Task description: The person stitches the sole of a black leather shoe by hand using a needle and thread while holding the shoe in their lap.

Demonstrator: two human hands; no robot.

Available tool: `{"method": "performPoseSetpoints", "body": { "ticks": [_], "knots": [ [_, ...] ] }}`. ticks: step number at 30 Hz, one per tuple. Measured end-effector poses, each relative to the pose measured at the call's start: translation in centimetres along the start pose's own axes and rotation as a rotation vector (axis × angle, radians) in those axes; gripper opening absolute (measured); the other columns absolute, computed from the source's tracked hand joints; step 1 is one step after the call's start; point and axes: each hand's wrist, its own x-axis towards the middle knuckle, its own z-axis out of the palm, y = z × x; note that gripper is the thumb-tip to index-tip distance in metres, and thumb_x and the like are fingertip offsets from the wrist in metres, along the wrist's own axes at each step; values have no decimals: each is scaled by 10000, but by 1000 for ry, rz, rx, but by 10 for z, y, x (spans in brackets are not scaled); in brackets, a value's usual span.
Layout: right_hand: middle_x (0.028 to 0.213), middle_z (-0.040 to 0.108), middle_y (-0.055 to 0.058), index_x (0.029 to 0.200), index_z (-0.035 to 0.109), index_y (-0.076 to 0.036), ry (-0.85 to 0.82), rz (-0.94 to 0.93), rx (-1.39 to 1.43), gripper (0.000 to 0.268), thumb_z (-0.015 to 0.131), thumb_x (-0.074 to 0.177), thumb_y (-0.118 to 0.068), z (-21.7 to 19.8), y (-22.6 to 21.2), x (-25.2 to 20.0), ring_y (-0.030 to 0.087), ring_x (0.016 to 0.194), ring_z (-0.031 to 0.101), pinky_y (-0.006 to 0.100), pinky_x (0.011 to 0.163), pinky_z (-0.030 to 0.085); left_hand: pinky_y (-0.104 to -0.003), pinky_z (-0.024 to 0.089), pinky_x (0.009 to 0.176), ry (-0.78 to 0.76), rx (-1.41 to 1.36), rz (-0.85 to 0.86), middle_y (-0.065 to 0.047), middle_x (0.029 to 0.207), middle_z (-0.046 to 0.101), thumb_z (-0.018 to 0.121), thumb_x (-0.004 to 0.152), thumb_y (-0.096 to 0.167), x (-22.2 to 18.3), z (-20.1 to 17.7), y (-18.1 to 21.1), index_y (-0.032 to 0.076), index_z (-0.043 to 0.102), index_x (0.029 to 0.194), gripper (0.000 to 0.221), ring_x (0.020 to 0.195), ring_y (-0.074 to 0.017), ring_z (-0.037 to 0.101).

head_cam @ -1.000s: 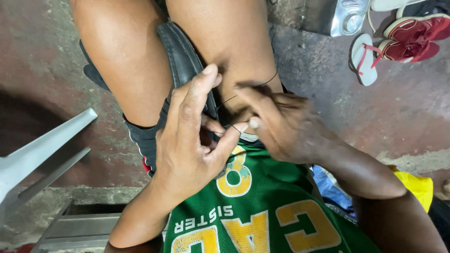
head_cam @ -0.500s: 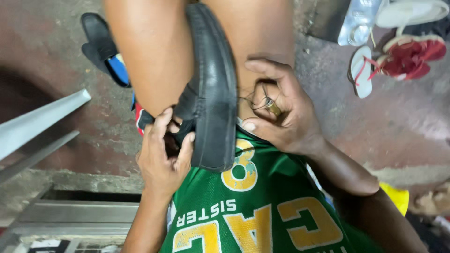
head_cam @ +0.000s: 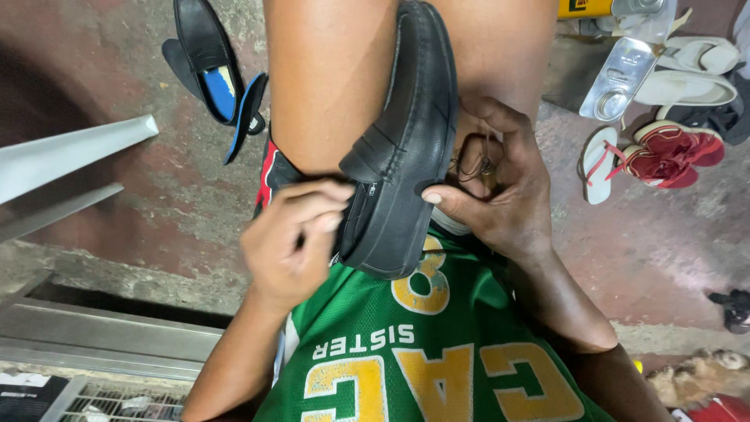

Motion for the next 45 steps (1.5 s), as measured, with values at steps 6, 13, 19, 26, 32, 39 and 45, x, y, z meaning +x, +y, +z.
{"method": "performPoseSetpoints", "body": {
  "ticks": [6, 13, 19, 26, 32, 39, 45],
  "knots": [
    [966, 588, -15, 1523, 340, 20, 13, 124, 223, 870, 837, 813, 90, -2, 4, 0, 48, 791, 473, 207, 754, 436, -400, 546, 689, -397, 127, -63, -139, 991, 685, 721, 886, 116, 23, 6, 0, 11, 668, 1087, 233, 848, -338, 697],
    [814, 543, -31, 1529, 348, 34, 3, 55, 135, 877, 858, 818, 96, -4, 4, 2, 14, 655, 432, 142, 640, 355, -331, 428, 588, -181, -130, -291, -58, 741, 510, 685, 1016, 162, 4, -2, -11, 19, 600, 872, 220, 628, -182, 508],
    [723, 450, -67, 1522, 368, 34, -12, 59, 144, 830, 858, 855, 103, -1, -1, 2, 1, 625, 384, 141, 632, 332, -216, 420, 568, 139, -843, -389, -93, 986, 577, 555, 1132, 284, -8, -15, -20, 73, 537, 878, 331, 690, -110, 531],
    [802, 457, -72, 1546, 360, -6, -16, 42, -16, 897, 886, 824, 66, 6, -6, 1, 9, 700, 414, 160, 628, 335, -272, 439, 618, -28, -78, -338, -66, 876, 545, 595, 1036, 149, -1, -12, 0, 14, 651, 1041, 146, 714, -108, 519],
    [837, 535, -116, 1486, 369, -31, -22, 197, 5, 849, 829, 778, 62, 12, -18, 12, -6, 599, 370, 164, 594, 323, -266, 276, 552, 135, -119, -510, 47, 635, 372, 760, 979, 49, -47, -44, -51, 119, 371, 693, 489, 591, -62, 317],
    [667, 425, -101, 1517, 353, -55, -87, 149, 29, 828, 817, 839, 41, 5, -16, 14, -20, 594, 384, 162, 571, 289, -241, 442, 580, 241, -194, -943, 49, 817, 576, 683, 993, 163, -62, -70, -99, 173, 578, 877, 157, 670, -67, 534],
    [686, 371, -74, 1613, 281, -73, -126, 151, -57, 935, 833, 860, -26, -3, -19, 6, 27, 631, 371, 200, 630, 328, -269, 516, 779, 280, 551, -297, -73, 1101, 596, 760, 1010, 19, -31, -52, -37, -9, 647, 994, 117, 963, -213, 606]
  ]
}}
